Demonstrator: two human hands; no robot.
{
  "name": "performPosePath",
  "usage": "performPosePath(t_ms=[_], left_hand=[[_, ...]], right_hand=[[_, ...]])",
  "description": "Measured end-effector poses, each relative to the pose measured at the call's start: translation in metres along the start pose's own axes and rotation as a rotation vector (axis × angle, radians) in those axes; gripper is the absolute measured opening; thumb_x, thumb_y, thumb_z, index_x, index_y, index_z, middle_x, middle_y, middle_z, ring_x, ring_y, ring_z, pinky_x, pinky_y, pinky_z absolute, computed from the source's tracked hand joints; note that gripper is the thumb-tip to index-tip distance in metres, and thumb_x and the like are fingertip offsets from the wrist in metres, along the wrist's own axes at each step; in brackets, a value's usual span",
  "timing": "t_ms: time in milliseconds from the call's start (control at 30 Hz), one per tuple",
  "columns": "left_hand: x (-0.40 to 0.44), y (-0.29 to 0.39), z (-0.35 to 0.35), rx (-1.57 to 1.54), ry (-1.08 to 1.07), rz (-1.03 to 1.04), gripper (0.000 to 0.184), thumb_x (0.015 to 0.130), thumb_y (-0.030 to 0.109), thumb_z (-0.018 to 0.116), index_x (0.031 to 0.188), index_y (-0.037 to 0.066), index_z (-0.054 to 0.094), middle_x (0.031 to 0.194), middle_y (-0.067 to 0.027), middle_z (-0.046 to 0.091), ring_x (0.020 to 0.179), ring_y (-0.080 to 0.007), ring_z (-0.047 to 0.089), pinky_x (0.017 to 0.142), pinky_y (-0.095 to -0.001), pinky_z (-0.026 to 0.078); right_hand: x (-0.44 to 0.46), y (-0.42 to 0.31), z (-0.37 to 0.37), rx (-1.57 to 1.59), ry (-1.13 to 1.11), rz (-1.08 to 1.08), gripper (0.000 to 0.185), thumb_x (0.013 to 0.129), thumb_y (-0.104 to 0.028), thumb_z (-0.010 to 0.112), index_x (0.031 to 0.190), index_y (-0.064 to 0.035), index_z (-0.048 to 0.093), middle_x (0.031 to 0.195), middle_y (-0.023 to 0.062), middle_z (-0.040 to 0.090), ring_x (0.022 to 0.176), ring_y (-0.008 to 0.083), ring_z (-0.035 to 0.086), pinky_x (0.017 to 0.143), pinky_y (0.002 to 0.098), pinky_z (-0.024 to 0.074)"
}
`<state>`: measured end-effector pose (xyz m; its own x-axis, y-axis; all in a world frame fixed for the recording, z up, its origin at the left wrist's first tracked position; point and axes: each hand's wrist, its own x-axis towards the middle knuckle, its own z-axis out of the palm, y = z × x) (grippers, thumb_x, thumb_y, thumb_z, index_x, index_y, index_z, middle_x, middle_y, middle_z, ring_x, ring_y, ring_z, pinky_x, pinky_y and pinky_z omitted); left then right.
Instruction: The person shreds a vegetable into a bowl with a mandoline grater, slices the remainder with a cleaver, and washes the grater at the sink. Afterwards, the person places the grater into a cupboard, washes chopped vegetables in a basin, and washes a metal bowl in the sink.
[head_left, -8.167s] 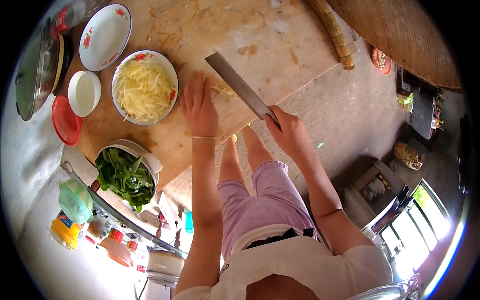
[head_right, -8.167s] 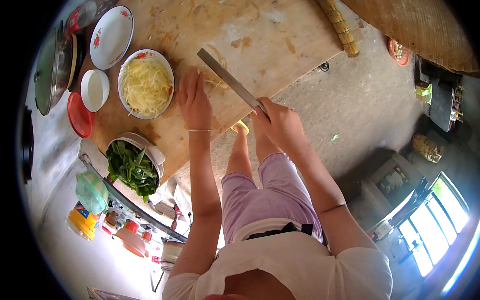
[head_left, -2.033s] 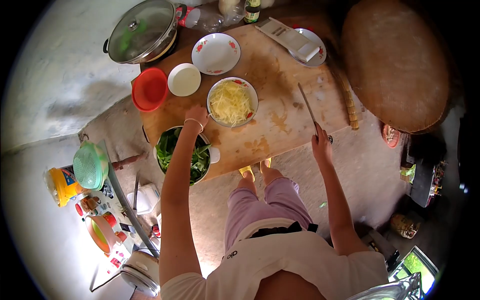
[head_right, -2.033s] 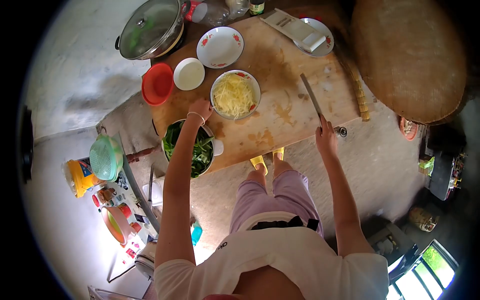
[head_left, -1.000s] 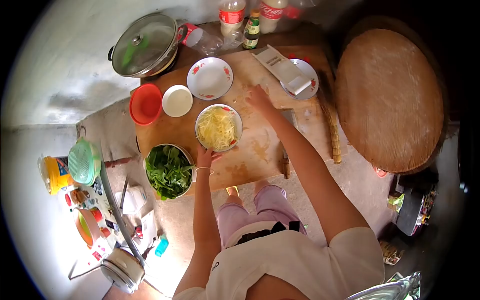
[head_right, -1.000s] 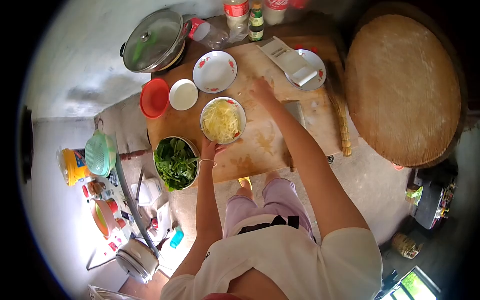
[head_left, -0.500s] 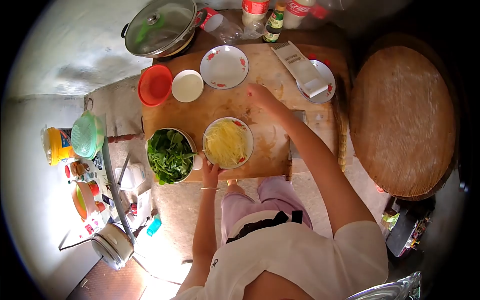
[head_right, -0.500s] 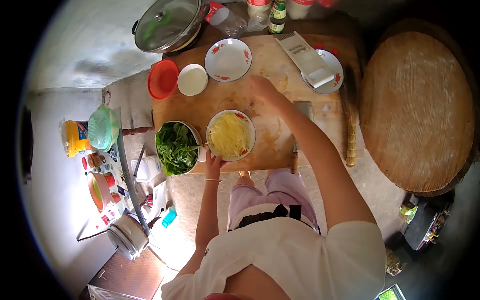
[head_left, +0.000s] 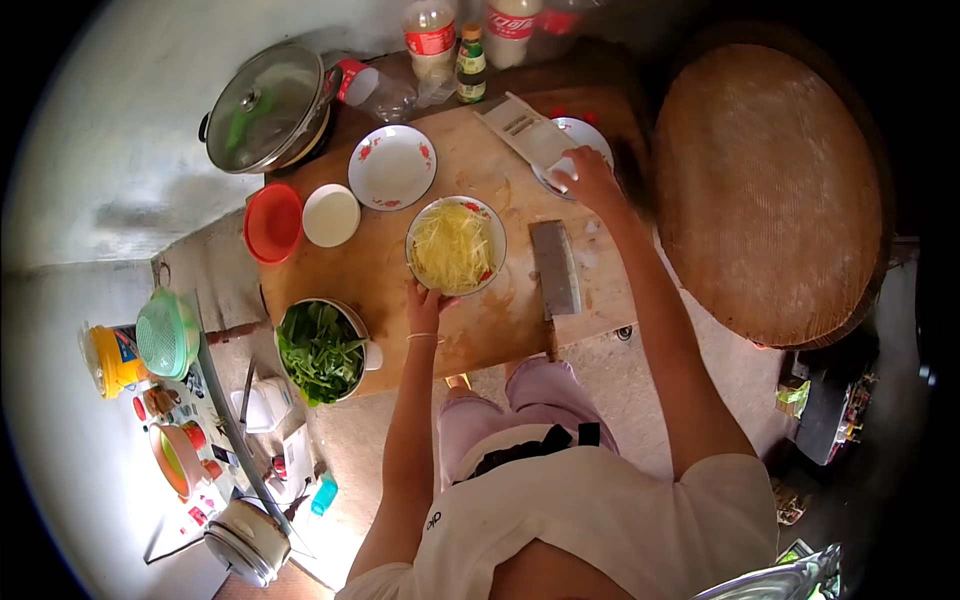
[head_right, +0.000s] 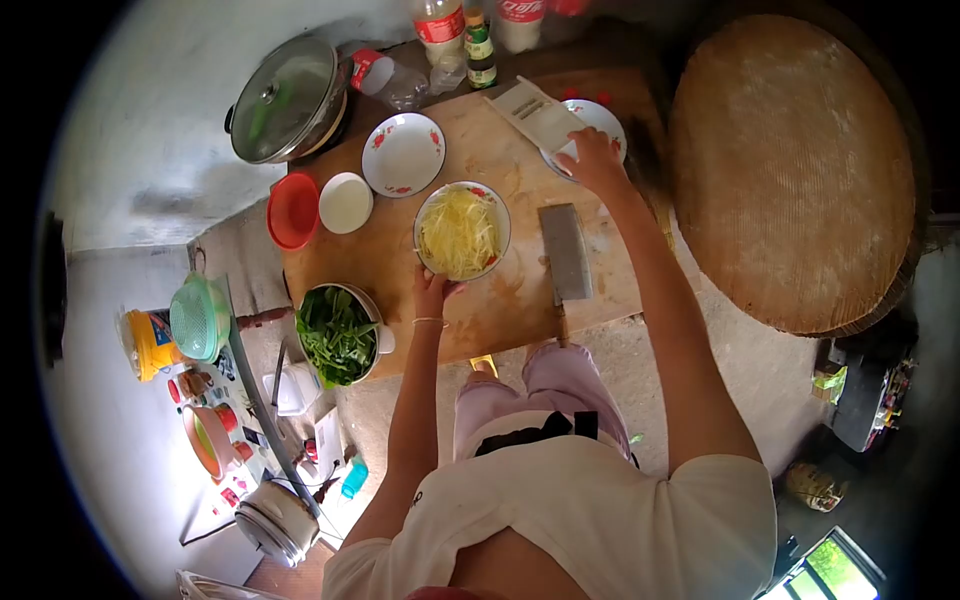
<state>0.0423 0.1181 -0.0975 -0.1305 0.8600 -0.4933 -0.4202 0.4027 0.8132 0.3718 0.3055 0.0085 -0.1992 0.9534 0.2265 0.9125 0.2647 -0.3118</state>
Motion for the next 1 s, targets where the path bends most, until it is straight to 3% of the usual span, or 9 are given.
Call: performPosePath(t_ms=[67, 167, 400, 500, 567, 600, 667, 833, 1000], left_hand=[[0.015, 0.005, 0.018, -0.008, -0.022, -0.004, 0.051, 0.088, -0.001, 0.049, 0.134, 0.003, 0.027, 0.112, -0.0228, 0.059, 0.083, -0.0302, 0.067, 0.069, -0.0371, 0.061], [0.033, 0.017, 0.042, -0.030, -0.020, -0.003, 0.047, 0.088, -0.001, 0.048, 0.131, 0.003, 0.029, 0.110, -0.0221, 0.059, 0.086, -0.0309, 0.067, 0.071, -0.0397, 0.062], [0.073, 0.024, 0.071, -0.011, -0.043, -0.012, 0.042, 0.088, -0.001, 0.045, 0.126, 0.003, 0.029, 0.112, -0.0242, 0.055, 0.089, -0.0360, 0.066, 0.073, -0.0438, 0.062], [0.089, 0.029, 0.086, -0.002, -0.026, -0.016, 0.042, 0.088, -0.003, 0.042, 0.126, 0.002, 0.026, 0.115, -0.0246, 0.053, 0.090, -0.0355, 0.066, 0.074, -0.0445, 0.061], [0.103, 0.026, 0.093, 0.008, -0.023, -0.019, 0.043, 0.088, -0.003, 0.042, 0.127, 0.002, 0.025, 0.116, -0.0250, 0.052, 0.090, -0.0359, 0.066, 0.075, -0.0452, 0.061], [0.110, 0.023, 0.095, 0.006, -0.019, -0.011, 0.044, 0.087, -0.003, 0.043, 0.128, 0.002, 0.025, 0.118, -0.0246, 0.051, 0.092, -0.0363, 0.065, 0.074, -0.0460, 0.061], [0.127, 0.018, 0.100, 0.010, -0.021, 0.006, 0.045, 0.087, -0.004, 0.043, 0.128, 0.002, 0.025, 0.119, -0.0243, 0.050, 0.094, -0.0368, 0.065, 0.074, -0.0469, 0.061], [0.165, 0.013, 0.123, -0.003, 0.016, 0.050, 0.053, 0.086, -0.005, 0.045, 0.134, 0.005, 0.024, 0.128, -0.0192, 0.045, 0.100, -0.0366, 0.062, 0.075, -0.0476, 0.061], [0.191, 0.028, 0.134, 0.025, -0.010, 0.022, 0.058, 0.088, -0.002, 0.050, 0.138, 0.009, 0.023, 0.130, -0.0178, 0.045, 0.100, -0.0340, 0.063, 0.076, -0.0462, 0.060]], right_hand=[[0.001, 0.006, -0.001, -0.285, -0.331, -0.014, 0.033, 0.079, -0.029, 0.067, 0.103, -0.0065, 0.064, 0.103, 0.0117, 0.061, 0.099, 0.0302, 0.057, 0.089, 0.0519, 0.0437], [-0.004, 0.030, 0.023, -0.567, -0.383, -0.224, 0.025, 0.079, -0.028, 0.065, 0.099, -0.0119, 0.067, 0.108, 0.0077, 0.061, 0.105, 0.0269, 0.054, 0.088, 0.0564, 0.0415], [0.007, 0.045, 0.029, -0.579, -0.380, -0.399, 0.018, 0.078, -0.018, 0.063, 0.095, -0.0166, 0.068, 0.095, 0.0008, 0.066, 0.103, 0.0208, 0.057, 0.089, 0.0527, 0.0405], [0.005, 0.047, 0.008, -0.527, -0.406, -0.375, 0.017, 0.077, -0.018, 0.064, 0.094, -0.0169, 0.068, 0.091, -0.0013, 0.067, 0.097, 0.0175, 0.061, 0.088, 0.0471, 0.0415], [-0.012, 0.048, -0.017, -0.275, -0.112, -0.350, 0.019, 0.073, -0.017, 0.069, 0.092, -0.0153, 0.066, 0.087, -0.0003, 0.067, 0.089, 0.0186, 0.062, 0.086, 0.0411, 0.0430], [-0.023, 0.047, -0.029, -0.275, -0.112, -0.349, 0.019, 0.073, -0.017, 0.069, 0.092, -0.0153, 0.066, 0.087, -0.0003, 0.067, 0.089, 0.0186, 0.062, 0.086, 0.0411, 0.0430], [-0.046, 0.038, -0.055, 0.030, 0.120, -0.236, 0.025, 0.068, -0.015, 0.073, 0.091, -0.0121, 0.064, 0.084, 0.0027, 0.066, 0.086, 0.0223, 0.062, 0.084, 0.0389, 0.0438], [-0.115, 0.007, -0.109, 0.114, 0.110, -0.030, 0.031, 0.061, -0.004, 0.076, 0.088, -0.0039, 0.060, 0.086, 0.0105, 0.061, 0.086, 0.0321, 0.058, 0.084, 0.0425, 0.0432], [-0.160, -0.025, -0.131, 0.147, 0.078, -0.008, 0.033, 0.060, -0.002, 0.075, 0.090, -0.0045, 0.061, 0.092, 0.0097, 0.063, 0.091, 0.0309, 0.059, 0.086, 0.0433, 0.0430]])
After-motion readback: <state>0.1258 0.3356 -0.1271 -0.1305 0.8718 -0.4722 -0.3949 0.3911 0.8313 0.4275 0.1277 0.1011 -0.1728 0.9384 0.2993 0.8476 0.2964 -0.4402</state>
